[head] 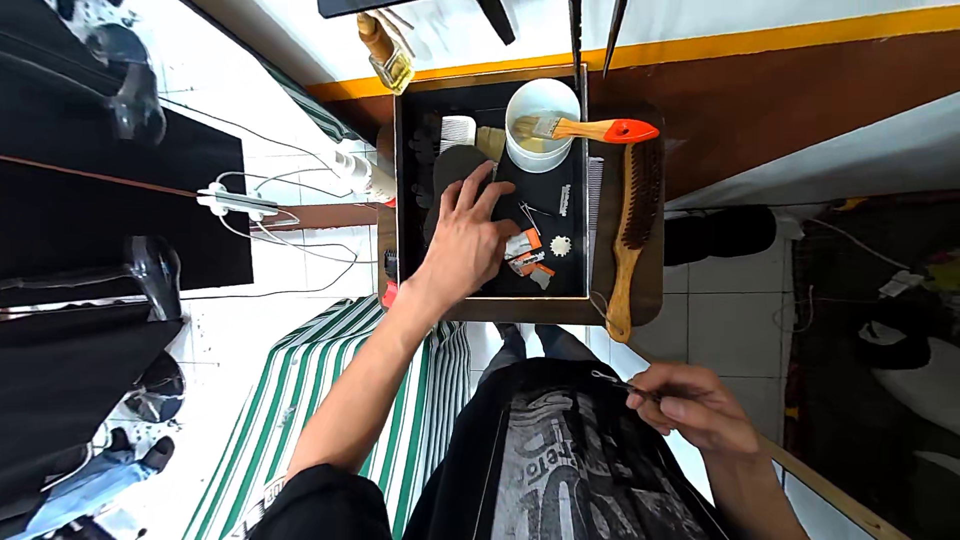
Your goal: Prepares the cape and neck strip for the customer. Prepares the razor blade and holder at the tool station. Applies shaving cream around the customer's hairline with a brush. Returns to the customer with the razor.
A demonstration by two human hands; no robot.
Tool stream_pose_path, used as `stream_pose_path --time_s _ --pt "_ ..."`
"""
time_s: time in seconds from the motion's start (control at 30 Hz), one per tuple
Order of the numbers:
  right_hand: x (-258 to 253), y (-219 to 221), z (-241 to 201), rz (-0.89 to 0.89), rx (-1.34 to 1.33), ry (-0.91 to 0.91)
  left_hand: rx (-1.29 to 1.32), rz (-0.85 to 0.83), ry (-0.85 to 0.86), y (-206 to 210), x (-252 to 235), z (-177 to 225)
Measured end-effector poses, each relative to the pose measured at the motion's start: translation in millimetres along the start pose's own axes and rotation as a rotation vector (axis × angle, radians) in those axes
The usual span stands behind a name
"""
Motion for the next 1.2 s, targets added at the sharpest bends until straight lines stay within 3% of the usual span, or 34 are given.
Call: stream_pose_path --time_s 0.1,0.2,0.37,0.5,0.67,0.73,0.9,1.07,1.2 --pt "2 0 -4 0.024 0.016 0.001 0.102 0.092 -0.044 -28 -7 -25" --pt "2 1 -9 0.038 0.033 0.003 0.013 0.082 -0.228 -50 -7 -46" --pt "-1 6 -11 0.023 0.074 -0.006 -0.195 -0.005 -0.367 -32 -5 -30" --pt "-4 10 -12 -0.009 0.079 -0.014 -0.124 -0.047 -0.446 -19 -9 -27" --pt "-2 9 -13 0.015 0.066 -0.027 0.181 0.286 -0.477 -81 -6 -43" --pt "1 8 -11 0.037 0.06 -0.026 0.183 0.39 -0.459 -98 -4 -50" --pt "4 7 -6 0.037 0.023 -0.043 0.142 0.308 -0.477 -72 1 -40" --pt "6 5 -8 0.052 0.015 -0.059 -0.155 0.209 -0.38 -26 9 -20" --pt "7 2 -12 0.074 0.032 -0.073 -0.22 0.241 -0.286 -28 7 -19"
Point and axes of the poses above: each hand's wrist, its own x-axis away from the middle knuckle, its own y-axis out of the palm, z = x × y, the point moved 5 cm from there along -x, towards the middle knuckle, and after that the axes turned 7 degrees about -y, right-handed, at the moved point
